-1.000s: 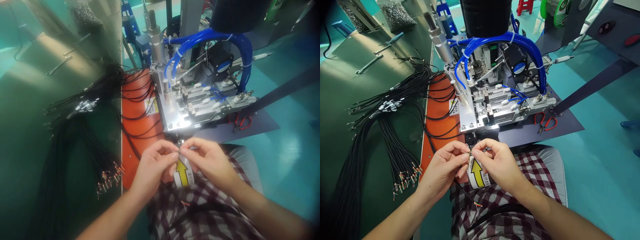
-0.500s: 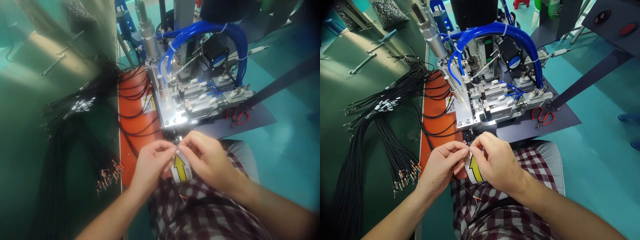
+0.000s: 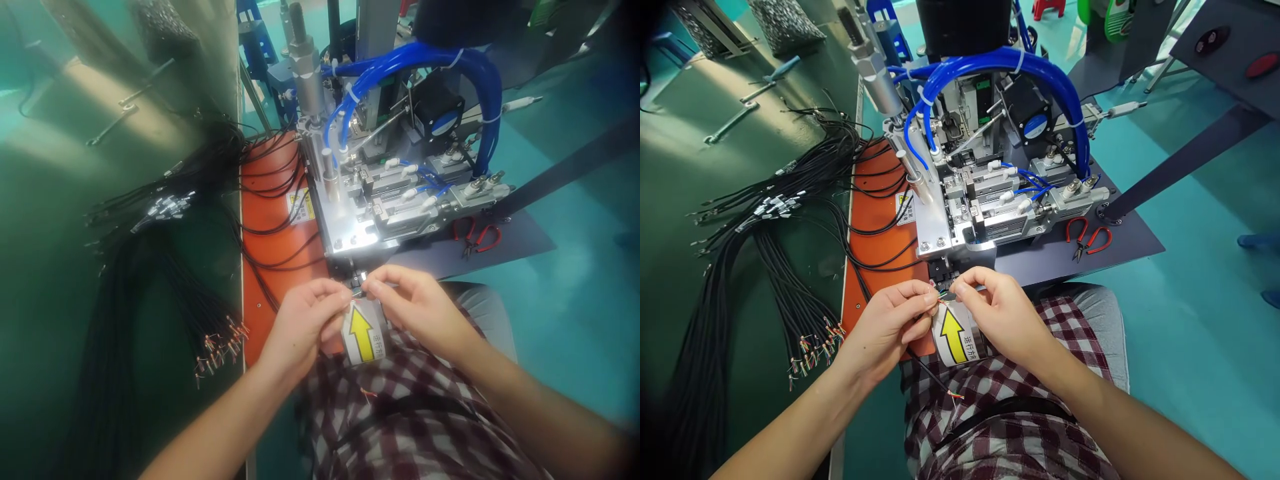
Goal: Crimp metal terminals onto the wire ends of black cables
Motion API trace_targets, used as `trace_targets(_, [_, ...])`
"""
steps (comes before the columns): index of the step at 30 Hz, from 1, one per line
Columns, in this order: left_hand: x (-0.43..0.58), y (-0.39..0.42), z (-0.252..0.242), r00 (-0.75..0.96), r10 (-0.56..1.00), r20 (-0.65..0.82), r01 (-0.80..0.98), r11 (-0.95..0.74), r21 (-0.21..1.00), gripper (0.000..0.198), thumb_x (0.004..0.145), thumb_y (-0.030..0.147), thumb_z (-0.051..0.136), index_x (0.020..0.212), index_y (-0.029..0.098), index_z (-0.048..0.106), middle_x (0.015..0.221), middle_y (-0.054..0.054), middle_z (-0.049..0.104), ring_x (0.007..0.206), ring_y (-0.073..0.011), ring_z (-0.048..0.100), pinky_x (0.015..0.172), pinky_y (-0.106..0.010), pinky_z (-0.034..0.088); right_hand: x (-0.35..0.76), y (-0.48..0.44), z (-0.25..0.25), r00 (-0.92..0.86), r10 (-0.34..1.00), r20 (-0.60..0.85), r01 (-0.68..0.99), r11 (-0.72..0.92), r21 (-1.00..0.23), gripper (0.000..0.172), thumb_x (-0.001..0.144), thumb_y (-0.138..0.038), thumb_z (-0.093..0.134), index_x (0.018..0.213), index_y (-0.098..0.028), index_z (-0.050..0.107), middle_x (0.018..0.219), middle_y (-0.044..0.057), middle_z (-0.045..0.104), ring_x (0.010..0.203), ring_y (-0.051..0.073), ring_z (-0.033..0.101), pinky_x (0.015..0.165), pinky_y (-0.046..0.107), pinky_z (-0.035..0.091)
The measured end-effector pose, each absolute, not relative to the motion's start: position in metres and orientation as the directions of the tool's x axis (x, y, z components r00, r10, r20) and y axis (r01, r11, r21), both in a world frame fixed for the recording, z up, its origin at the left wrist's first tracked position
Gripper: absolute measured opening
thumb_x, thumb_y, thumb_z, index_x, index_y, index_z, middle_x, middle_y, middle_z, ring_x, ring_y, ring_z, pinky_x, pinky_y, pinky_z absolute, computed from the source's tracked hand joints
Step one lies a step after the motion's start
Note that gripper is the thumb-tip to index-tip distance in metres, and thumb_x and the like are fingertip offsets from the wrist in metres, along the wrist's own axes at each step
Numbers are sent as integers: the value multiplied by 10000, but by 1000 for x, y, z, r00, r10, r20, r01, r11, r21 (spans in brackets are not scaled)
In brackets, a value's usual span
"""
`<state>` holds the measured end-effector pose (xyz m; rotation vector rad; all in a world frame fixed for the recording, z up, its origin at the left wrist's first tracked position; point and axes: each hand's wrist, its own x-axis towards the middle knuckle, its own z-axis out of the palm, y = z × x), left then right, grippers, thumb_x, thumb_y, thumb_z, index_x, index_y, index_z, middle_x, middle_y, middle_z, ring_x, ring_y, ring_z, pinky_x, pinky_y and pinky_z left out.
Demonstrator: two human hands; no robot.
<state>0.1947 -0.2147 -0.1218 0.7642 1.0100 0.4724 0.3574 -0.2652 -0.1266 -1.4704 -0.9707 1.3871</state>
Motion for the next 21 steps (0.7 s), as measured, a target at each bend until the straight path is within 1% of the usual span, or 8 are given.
trace_targets(2, [195, -215, -122, 465, 675, -573, -10, 651, 759, 164, 763, 254, 693, 694, 129, 614, 380, 86, 396, 323, -9, 281, 380, -133, 225, 356, -266, -126, 61, 942, -330, -37, -328, -944, 202, 867, -343, 600, 748, -179, 600, 474, -85, 378, 393, 66, 307, 342, 176, 247])
trace_targets(4, [194, -215, -122, 462, 676, -575, -11, 652, 758, 169, 760, 261, 698, 698, 129, 614, 366, 89, 385, 322, -12, 280, 380, -134, 223, 356, -266, -125, 50, 940, -337, -25, -336, -941, 188, 849, -336, 614, 754, -175, 621, 511, -59, 456, 419, 78, 371, 359, 180, 289])
trace_targets(7, [193, -215, -122, 458, 674, -580, -15, 658, 753, 182, 749, 278, 709, 706, 125, 620, 380, 84, 403, 324, -12, 284, 380, -138, 231, 356, -265, -125, 53, 944, -325, 35, -327, -944, 159, 817, -309, 630, 755, -164, 651, 668, 15, 600, 541, 125, 505, 405, 200, 363])
trace_targets(9, [193, -215, -121, 456, 678, -577, -25, 657, 753, 197, 730, 284, 724, 696, 119, 621, 437, 65, 462, 328, -3, 293, 379, -141, 238, 356, -265, -126, 56, 946, -320, 52, -323, -945, 150, 809, -298, 628, 748, -163, 650, 747, 42, 628, 622, 153, 547, 432, 210, 388])
trace_targets(13, [194, -214, -121, 459, 680, -571, -33, 655, 755, 214, 695, 283, 751, 689, 111, 625, 511, 38, 525, 335, 6, 300, 379, -146, 258, 353, -265, -128, 26, 948, -317, 10, -318, -948, 152, 831, -295, 597, 741, -172, 605, 724, 22, 584, 625, 143, 519, 456, 211, 393])
trace_targets(16, [194, -214, -121, 464, 678, -571, -33, 657, 753, 193, 713, 276, 742, 709, 121, 627, 455, 62, 470, 343, -4, 293, 387, -144, 272, 352, -266, -126, 53, 955, -292, -21, -291, -956, 154, 857, -291, 565, 750, -181, 563, 668, -8, 523, 564, 116, 456, 447, 204, 374])
trace_targets(18, [194, -213, -121, 466, 675, -572, -33, 659, 752, 189, 723, 276, 737, 715, 127, 623, 422, 76, 431, 347, -9, 287, 390, -141, 272, 352, -267, -126, 91, 957, -275, -14, -275, -961, 163, 876, -296, 542, 755, -186, 544, 601, -38, 455, 502, 98, 387, 416, 195, 330])
trace_targets(21, [193, -213, -120, 471, 671, -573, -27, 660, 751, 195, 723, 282, 739, 718, 126, 621, 428, 71, 444, 344, -10, 290, 386, -144, 279, 354, -270, -128, 100, 955, -278, 14, -281, -960, 165, 886, -310, 541, 773, -191, 543, 562, -58, 411, 460, 86, 334, 387, 188, 275])
